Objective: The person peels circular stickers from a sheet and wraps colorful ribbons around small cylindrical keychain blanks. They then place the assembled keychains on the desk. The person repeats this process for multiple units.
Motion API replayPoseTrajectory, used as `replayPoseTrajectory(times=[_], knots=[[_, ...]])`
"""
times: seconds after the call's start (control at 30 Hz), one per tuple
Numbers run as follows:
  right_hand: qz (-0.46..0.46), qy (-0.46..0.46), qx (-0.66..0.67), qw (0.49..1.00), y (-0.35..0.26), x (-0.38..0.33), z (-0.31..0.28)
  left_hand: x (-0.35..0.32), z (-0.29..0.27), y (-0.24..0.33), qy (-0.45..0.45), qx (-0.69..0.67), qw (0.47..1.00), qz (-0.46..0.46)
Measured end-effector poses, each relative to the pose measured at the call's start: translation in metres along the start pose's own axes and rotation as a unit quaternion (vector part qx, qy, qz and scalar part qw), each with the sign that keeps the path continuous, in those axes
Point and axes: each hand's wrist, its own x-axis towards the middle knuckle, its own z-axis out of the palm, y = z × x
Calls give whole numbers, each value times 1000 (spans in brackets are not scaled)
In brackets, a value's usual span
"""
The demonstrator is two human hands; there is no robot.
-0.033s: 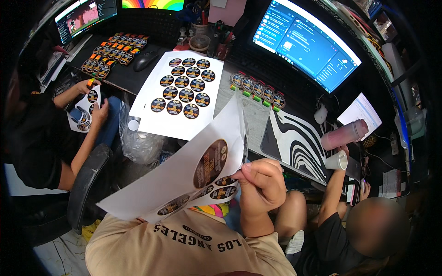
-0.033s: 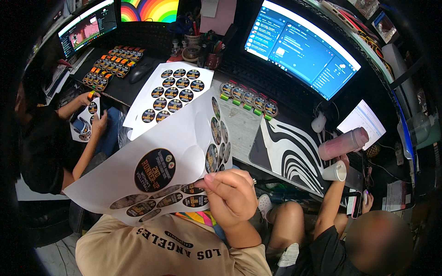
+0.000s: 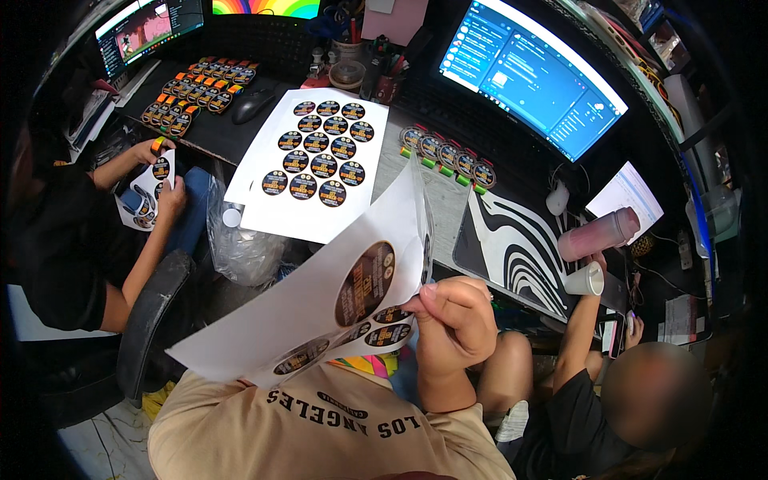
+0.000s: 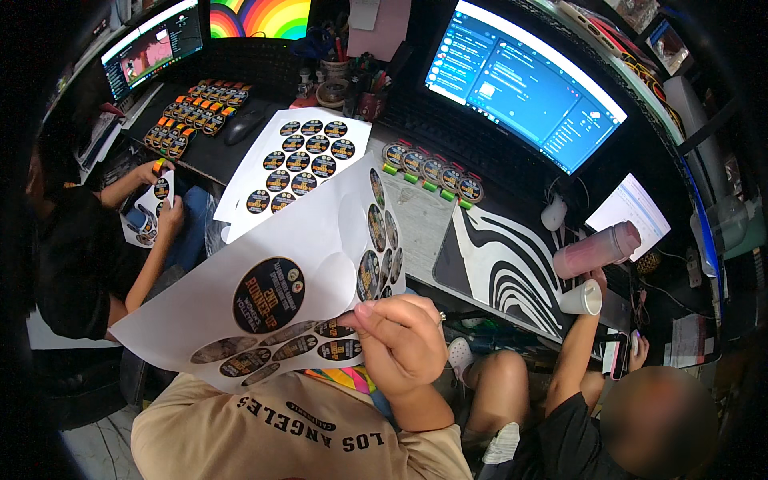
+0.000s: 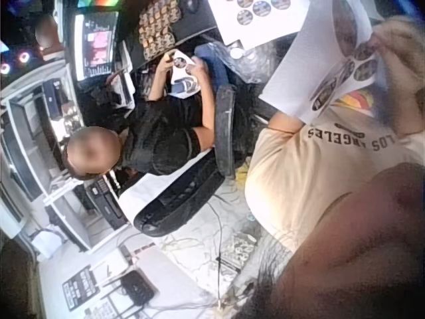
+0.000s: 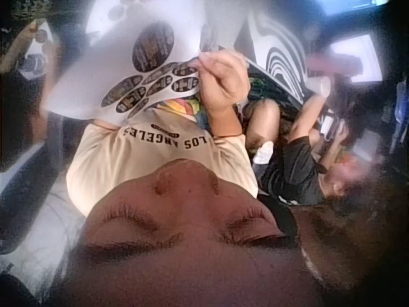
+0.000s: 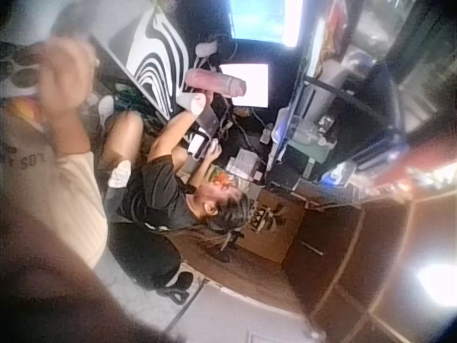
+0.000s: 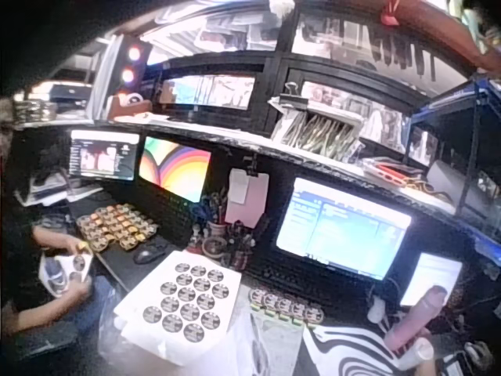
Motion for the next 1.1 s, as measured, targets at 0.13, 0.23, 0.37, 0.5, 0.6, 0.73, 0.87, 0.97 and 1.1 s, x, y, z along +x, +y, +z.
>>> replayPoseTrajectory(times=[0.13,0.23,0.37,0.5,0.6,0.73,0.87,0.97,1.1], knots=[[5,15,-30,999,-4,-2,3,9,-6,2,12,-15,1000,-19],[-1,22,-49,999,-1,0,5,14,-10,4,20,-33,999,-31],[-16,7,-55,998,0,0,3,17,-16,6,30,-64,996,-47],[0,-1,-70,998,8,1,8,17,-28,16,39,-103,992,-64],[-48,-38,-105,993,19,7,7,18,-39,40,39,-133,986,-87],[-167,-172,-83,967,29,18,-12,21,-41,90,27,-127,978,-164],[-249,-277,-76,925,26,21,-18,11,-13,112,76,53,963,-255],[-278,-313,-90,904,24,21,-14,19,-2,111,76,135,943,-295],[-251,-282,-111,919,20,18,-17,21,-8,106,83,192,955,-212]])
